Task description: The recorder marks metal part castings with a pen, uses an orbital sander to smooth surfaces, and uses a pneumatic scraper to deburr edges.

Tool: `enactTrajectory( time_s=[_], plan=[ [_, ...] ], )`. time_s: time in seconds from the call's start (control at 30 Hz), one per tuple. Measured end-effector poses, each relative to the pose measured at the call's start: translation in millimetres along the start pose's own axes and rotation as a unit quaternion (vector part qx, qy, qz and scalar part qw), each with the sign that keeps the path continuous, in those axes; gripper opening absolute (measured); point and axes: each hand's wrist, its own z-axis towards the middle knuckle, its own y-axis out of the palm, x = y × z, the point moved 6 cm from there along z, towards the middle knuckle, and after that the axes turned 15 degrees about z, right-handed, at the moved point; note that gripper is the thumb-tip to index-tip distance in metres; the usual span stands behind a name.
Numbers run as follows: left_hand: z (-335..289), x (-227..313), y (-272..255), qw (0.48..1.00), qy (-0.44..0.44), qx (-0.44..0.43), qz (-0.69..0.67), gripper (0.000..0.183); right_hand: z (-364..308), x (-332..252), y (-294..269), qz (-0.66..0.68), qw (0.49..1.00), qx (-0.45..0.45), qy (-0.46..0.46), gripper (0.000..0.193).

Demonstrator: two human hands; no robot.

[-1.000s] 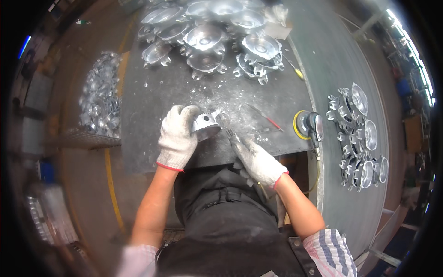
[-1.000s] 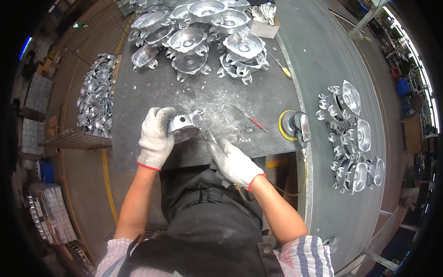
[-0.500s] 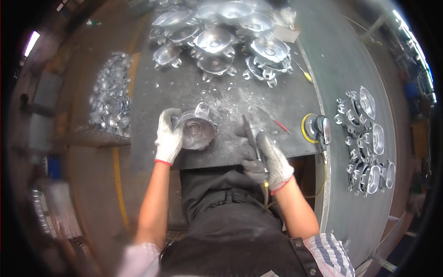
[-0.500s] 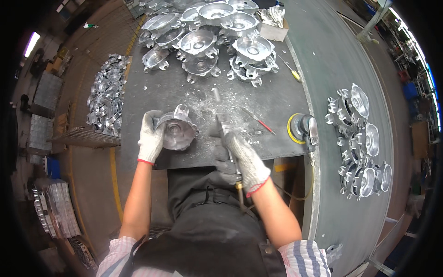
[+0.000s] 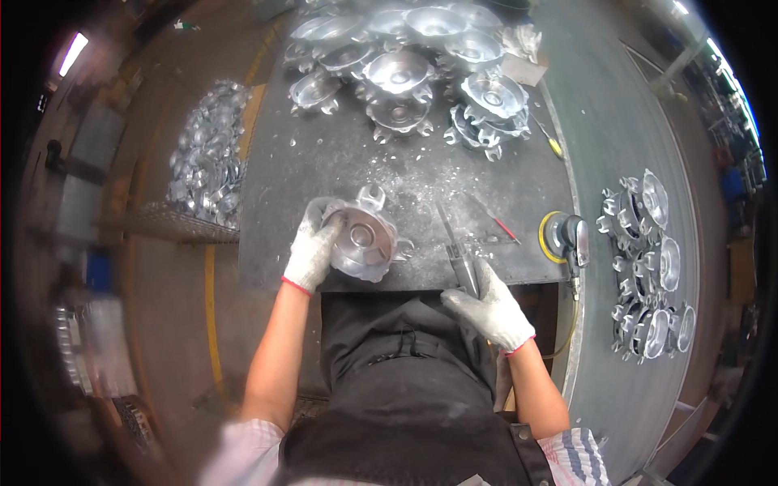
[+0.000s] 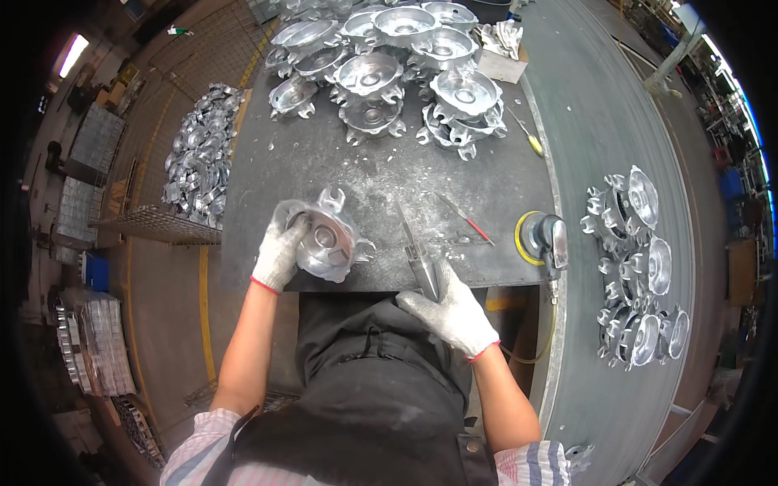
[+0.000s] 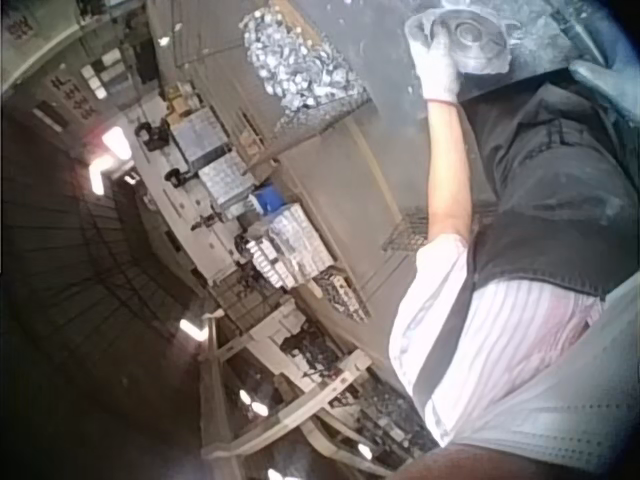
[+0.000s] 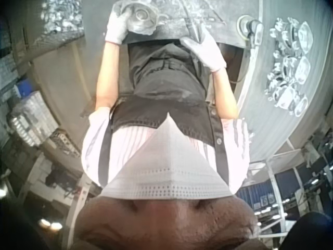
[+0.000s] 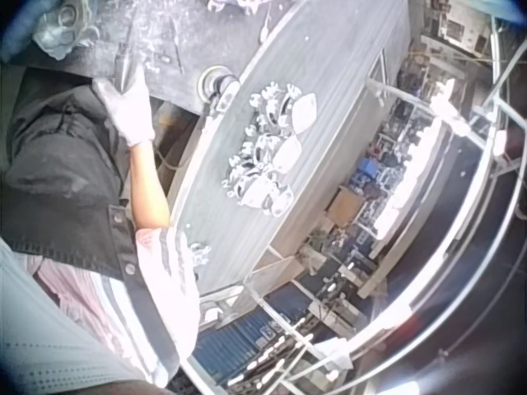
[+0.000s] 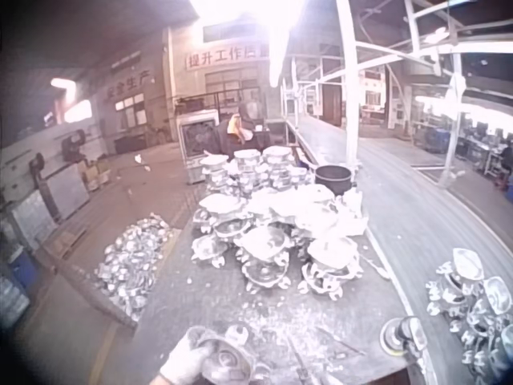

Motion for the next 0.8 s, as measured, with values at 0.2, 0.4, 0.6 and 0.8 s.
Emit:
enactTrajectory(
  time_s=[0.2,0.4,0.6,0.8],
  plan=[
    [-6,61,4,0.908,0.3,0.013,0.29,0.037,1,-10,-9,-0.281,0.952,0.106,-0.065,0.079],
    [4,56,-6,0.881,0.353,-0.004,0.316,0.032,-5,-9,14,-0.266,0.954,0.008,-0.141,0.062],
    [10,42,-12,0.905,0.313,-0.003,0.287,0.028,8,-7,46,-0.292,0.94,-0.071,-0.163,0.049],
    [7,37,-15,0.915,0.298,0.013,0.27,0.025,21,-8,57,-0.292,0.939,-0.087,-0.162,0.048]
  ],
)
